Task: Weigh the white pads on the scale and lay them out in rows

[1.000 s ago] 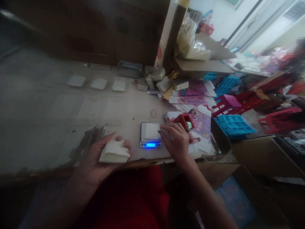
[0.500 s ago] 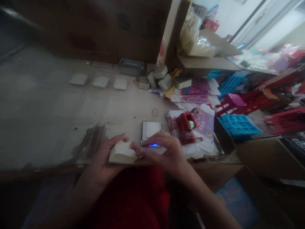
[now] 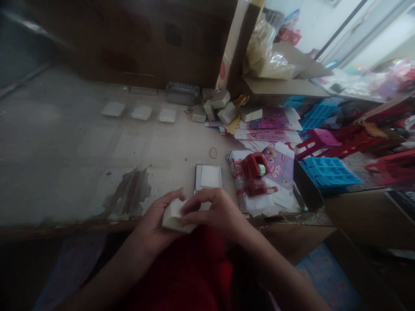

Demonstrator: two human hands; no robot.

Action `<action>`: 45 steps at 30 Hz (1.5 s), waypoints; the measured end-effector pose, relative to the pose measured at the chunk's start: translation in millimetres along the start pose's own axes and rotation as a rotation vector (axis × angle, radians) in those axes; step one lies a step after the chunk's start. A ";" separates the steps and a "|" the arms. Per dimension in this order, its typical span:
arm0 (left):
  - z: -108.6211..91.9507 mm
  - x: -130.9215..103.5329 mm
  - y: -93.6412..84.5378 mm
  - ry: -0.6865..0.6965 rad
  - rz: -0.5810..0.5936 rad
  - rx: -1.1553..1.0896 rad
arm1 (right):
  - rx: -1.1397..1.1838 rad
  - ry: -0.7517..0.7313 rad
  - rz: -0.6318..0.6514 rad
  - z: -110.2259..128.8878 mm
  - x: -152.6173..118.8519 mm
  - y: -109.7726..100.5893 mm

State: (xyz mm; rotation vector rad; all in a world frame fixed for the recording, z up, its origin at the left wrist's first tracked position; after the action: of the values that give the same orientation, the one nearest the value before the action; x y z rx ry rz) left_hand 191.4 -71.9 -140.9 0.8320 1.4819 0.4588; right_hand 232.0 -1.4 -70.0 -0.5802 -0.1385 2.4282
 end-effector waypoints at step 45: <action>35.0 -6.7 -22.0 -0.097 -0.171 -0.119 | -0.523 -0.366 -0.798 4.9 -49.4 -88.7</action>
State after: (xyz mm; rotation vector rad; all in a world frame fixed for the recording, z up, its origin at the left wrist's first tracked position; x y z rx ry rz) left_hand 220.1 -98.3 -156.1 0.6196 1.4082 0.3694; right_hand 314.0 39.6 -26.3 -0.2111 -0.9784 1.6697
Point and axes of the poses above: each hand's wrist, its own x-axis towards the middle knuckle, its own y-axis out of the palm, z = x × y, the point moved 10 cm from there along x, towards the middle knuckle, and after that the axes turned 9 degrees about y, right-handed, at the moved point
